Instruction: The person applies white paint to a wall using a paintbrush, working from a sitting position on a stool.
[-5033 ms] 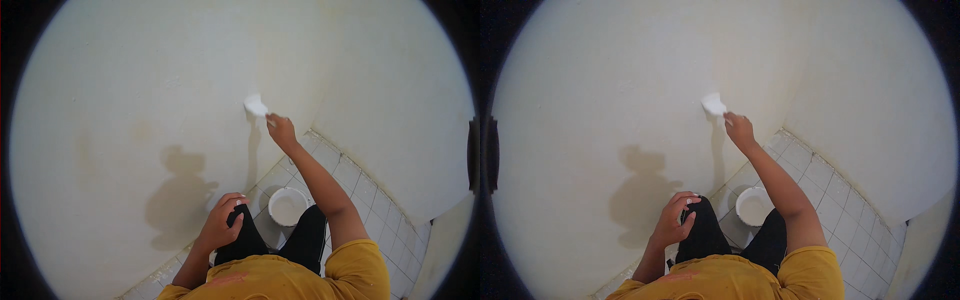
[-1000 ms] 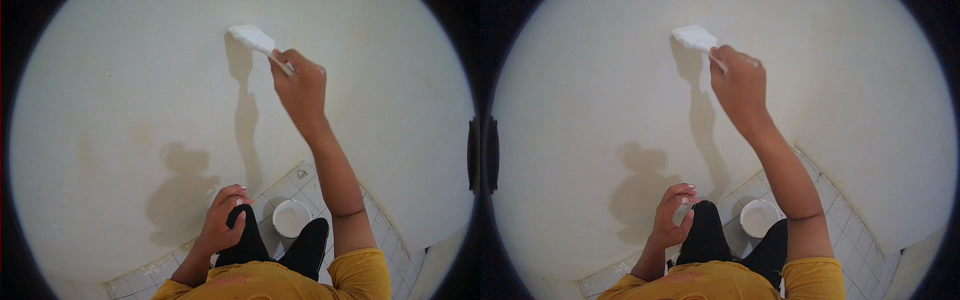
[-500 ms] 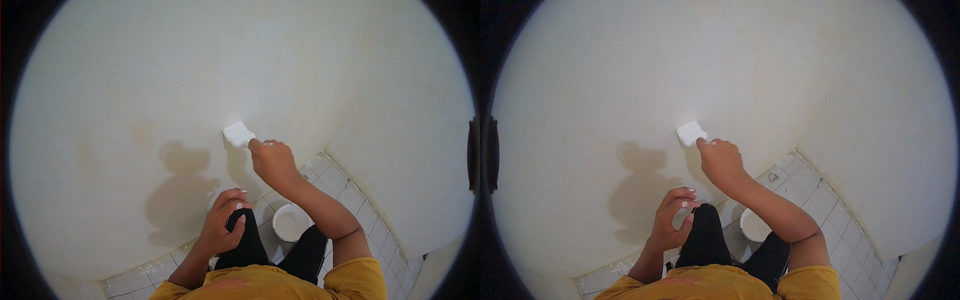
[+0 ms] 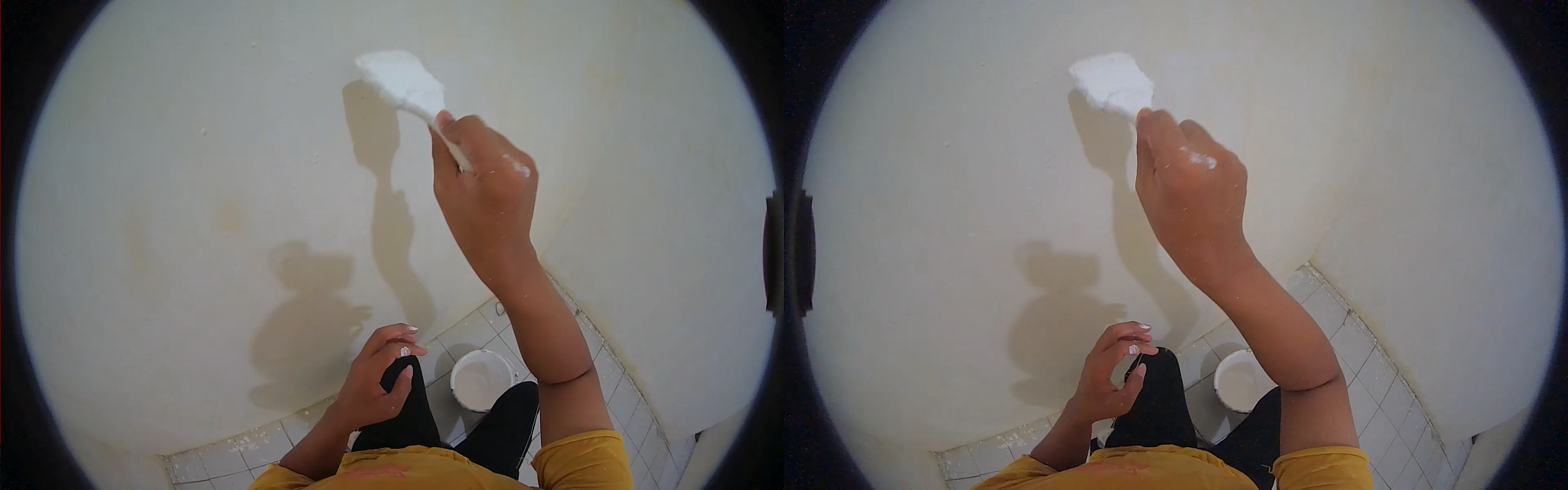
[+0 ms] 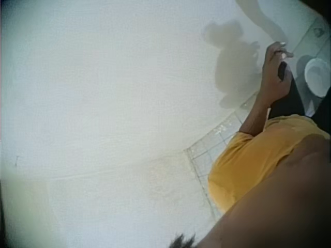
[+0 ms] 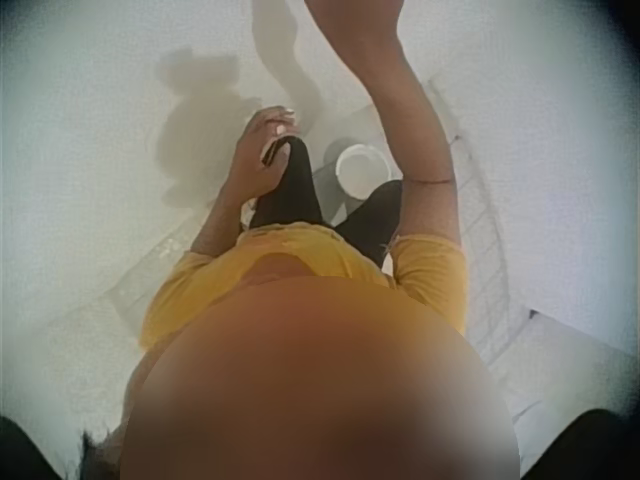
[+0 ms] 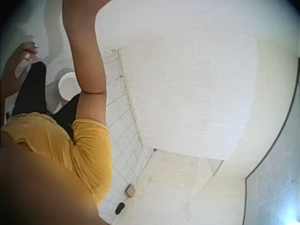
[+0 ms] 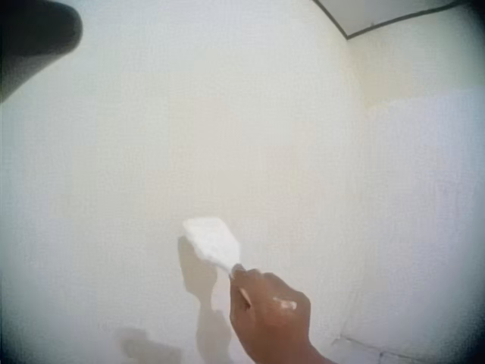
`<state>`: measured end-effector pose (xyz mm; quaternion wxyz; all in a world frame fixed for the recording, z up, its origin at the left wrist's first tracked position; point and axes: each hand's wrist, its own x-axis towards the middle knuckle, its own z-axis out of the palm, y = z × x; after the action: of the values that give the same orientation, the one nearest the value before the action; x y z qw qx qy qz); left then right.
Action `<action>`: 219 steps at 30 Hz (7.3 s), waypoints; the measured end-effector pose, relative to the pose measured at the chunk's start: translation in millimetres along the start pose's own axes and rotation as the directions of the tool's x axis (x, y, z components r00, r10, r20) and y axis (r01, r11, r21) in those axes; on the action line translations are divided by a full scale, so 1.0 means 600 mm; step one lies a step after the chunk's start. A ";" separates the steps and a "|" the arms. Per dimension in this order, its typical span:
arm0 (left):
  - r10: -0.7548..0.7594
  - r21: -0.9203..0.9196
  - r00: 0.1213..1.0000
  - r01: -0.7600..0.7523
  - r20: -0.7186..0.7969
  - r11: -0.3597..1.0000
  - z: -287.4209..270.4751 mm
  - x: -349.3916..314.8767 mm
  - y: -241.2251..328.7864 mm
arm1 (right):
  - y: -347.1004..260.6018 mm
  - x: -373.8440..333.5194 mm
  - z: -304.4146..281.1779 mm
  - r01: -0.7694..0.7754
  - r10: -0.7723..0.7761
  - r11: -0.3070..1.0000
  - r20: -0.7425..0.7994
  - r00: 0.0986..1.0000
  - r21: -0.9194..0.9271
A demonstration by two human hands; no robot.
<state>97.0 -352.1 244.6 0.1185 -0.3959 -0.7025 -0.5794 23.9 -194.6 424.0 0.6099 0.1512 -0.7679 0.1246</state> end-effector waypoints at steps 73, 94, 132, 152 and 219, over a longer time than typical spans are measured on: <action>0.053 -0.068 0.999 -0.052 0.011 0.996 0.011 0.022 0.016 | 0.209 -0.313 0.015 0.223 -0.001 0.963 0.823 0.567 -0.153; 0.112 -0.106 0.988 -0.100 0.110 0.989 0.058 -0.005 0.006 | 0.266 -0.054 0.022 0.253 -0.230 0.905 0.108 0.967 -0.342; 0.017 -0.078 0.998 -0.012 0.067 0.997 0.042 -0.029 0.005 | 0.190 -0.229 0.035 0.121 0.040 0.950 0.497 0.867 -0.287; -0.049 -0.012 0.991 0.051 0.123 0.999 0.040 -0.018 0.029 | 0.214 -0.212 0.028 -0.009 0.047 0.993 0.311 0.949 -0.121; -0.132 -0.007 0.977 0.135 0.167 0.991 0.020 -0.042 -0.006 | 0.066 -0.527 0.101 -0.422 0.315 0.907 0.677 0.665 -0.008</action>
<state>114.6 -351.9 222.7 0.0167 -0.3959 -0.7296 -0.5574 21.0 -155.7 101.9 0.2449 0.0719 -0.9365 0.2407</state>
